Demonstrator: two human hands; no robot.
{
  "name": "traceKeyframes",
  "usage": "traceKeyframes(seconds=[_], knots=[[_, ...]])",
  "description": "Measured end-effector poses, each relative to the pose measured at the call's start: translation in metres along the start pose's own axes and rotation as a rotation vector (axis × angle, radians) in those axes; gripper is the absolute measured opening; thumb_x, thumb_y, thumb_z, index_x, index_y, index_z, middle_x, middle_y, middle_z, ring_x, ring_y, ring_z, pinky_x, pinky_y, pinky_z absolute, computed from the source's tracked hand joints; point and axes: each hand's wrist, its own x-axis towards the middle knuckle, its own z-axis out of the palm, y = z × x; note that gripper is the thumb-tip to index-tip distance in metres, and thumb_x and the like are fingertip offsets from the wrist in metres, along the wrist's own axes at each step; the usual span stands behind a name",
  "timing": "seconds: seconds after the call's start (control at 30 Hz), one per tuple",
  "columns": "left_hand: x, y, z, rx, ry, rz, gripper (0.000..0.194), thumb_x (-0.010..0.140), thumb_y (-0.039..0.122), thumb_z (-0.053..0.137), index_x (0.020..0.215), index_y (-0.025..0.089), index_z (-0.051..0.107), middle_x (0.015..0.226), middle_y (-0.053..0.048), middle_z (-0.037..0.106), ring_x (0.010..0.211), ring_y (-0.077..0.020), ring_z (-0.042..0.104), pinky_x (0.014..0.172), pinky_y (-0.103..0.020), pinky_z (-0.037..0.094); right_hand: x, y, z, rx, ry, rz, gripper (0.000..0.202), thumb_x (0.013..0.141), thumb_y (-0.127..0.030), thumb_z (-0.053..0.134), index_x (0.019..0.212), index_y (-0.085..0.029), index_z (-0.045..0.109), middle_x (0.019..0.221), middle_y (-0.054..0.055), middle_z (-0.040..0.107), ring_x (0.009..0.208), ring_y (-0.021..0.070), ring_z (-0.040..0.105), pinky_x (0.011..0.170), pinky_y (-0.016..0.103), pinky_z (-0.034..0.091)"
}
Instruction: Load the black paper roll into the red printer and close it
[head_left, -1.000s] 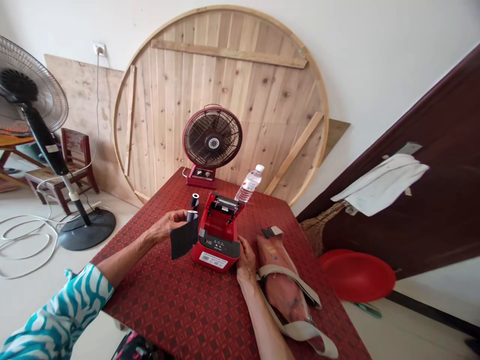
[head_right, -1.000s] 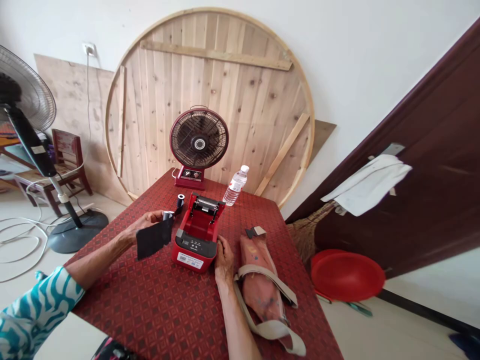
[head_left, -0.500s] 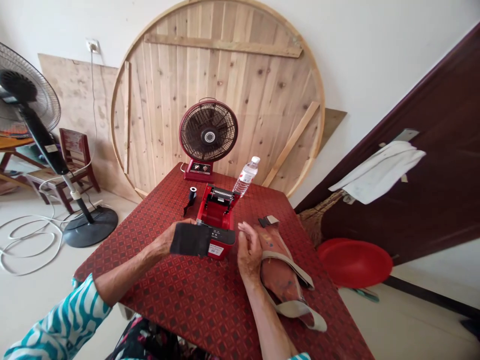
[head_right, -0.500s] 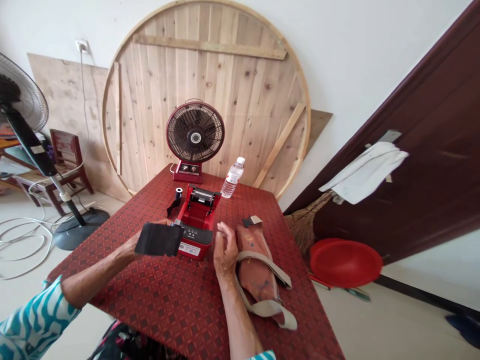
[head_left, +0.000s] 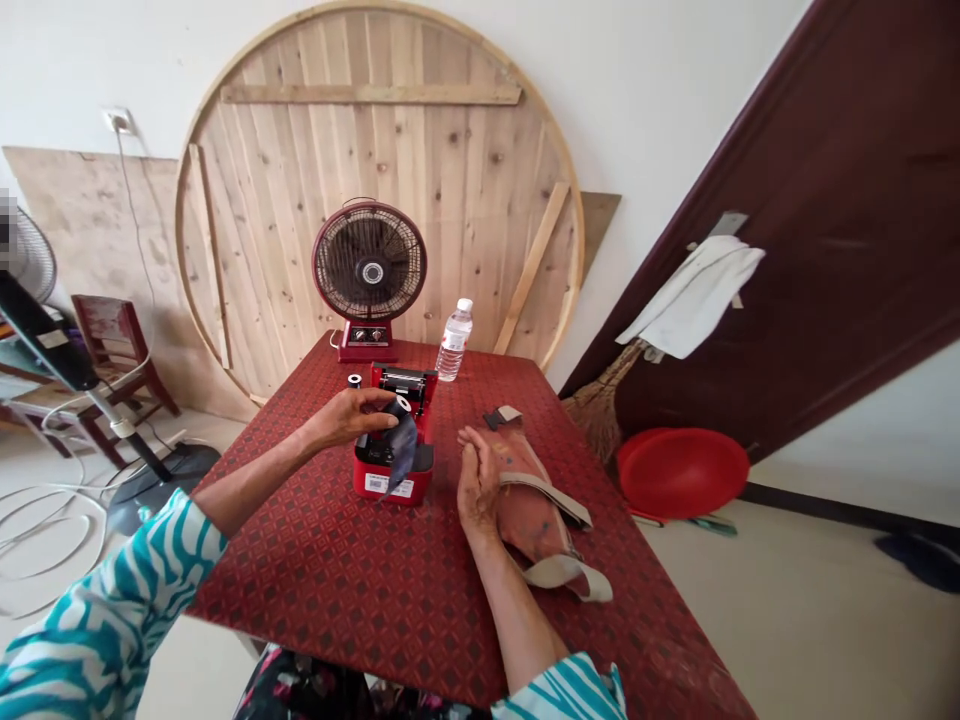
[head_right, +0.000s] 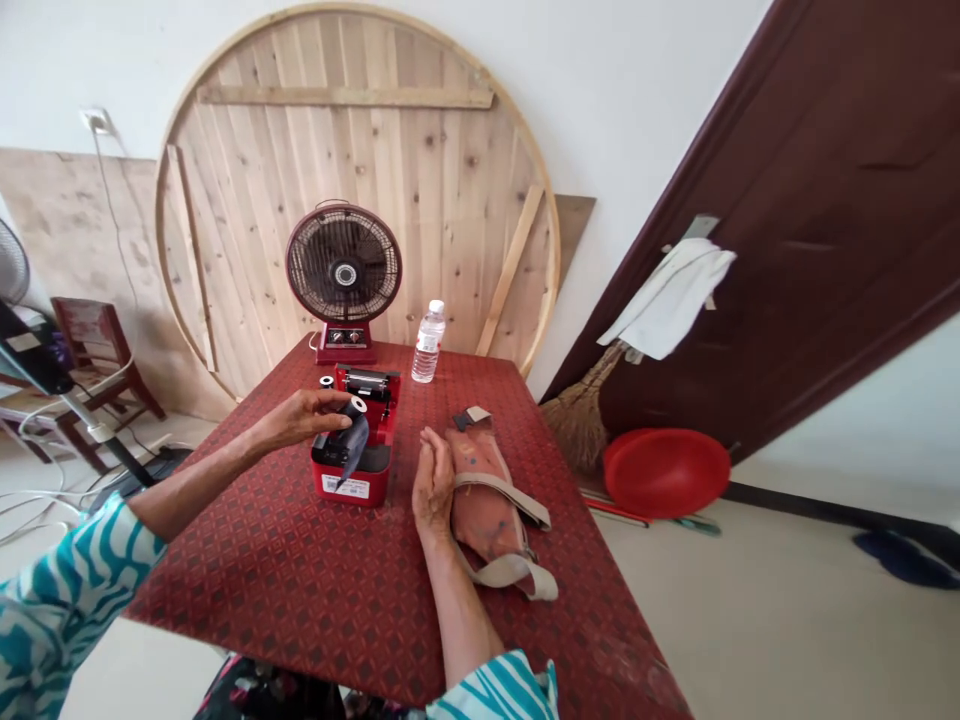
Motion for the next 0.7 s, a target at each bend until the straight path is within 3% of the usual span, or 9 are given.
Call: traceKeyframes(seconds=[0.17, 0.4, 0.7], knots=[[0.029, -0.008, -0.002, 0.420, -0.080, 0.021, 0.029, 0.076, 0.034, 0.063, 0.099, 0.020, 0.072, 0.086, 0.000, 0.071, 0.078, -0.0166, 0.063, 0.072, -0.024, 0.045, 0.004, 0.020, 0.003, 0.069, 0.017, 0.100, 0.035, 0.090, -0.037, 0.039, 0.113, -0.019, 0.059, 0.109, 0.010, 0.067, 0.101, 0.0200, 0.062, 0.095, 0.041, 0.046], [0.046, -0.007, 0.007, 0.889, -0.154, -0.062, 0.029, 0.081, 0.033, 0.060, 0.107, 0.025, 0.070, 0.099, -0.004, 0.073, 0.092, -0.0229, 0.066, 0.074, -0.026, 0.046, 0.006, 0.016, 0.007, 0.031, -0.080, 0.079, 0.034, 0.089, -0.036, 0.039, 0.107, -0.019, 0.062, 0.107, 0.010, 0.068, 0.102, 0.0210, 0.062, 0.094, 0.039, 0.046], [0.050, -0.012, 0.017, 0.973, -0.227, -0.017, 0.034, 0.082, 0.024, 0.060, 0.116, 0.023, 0.066, 0.121, -0.003, 0.067, 0.113, -0.0210, 0.060, 0.092, -0.025, 0.044, 0.005, 0.019, 0.006, -0.003, -0.117, 0.058, 0.032, 0.088, -0.034, 0.041, 0.104, -0.019, 0.064, 0.105, 0.009, 0.069, 0.101, 0.0206, 0.063, 0.094, 0.038, 0.047]])
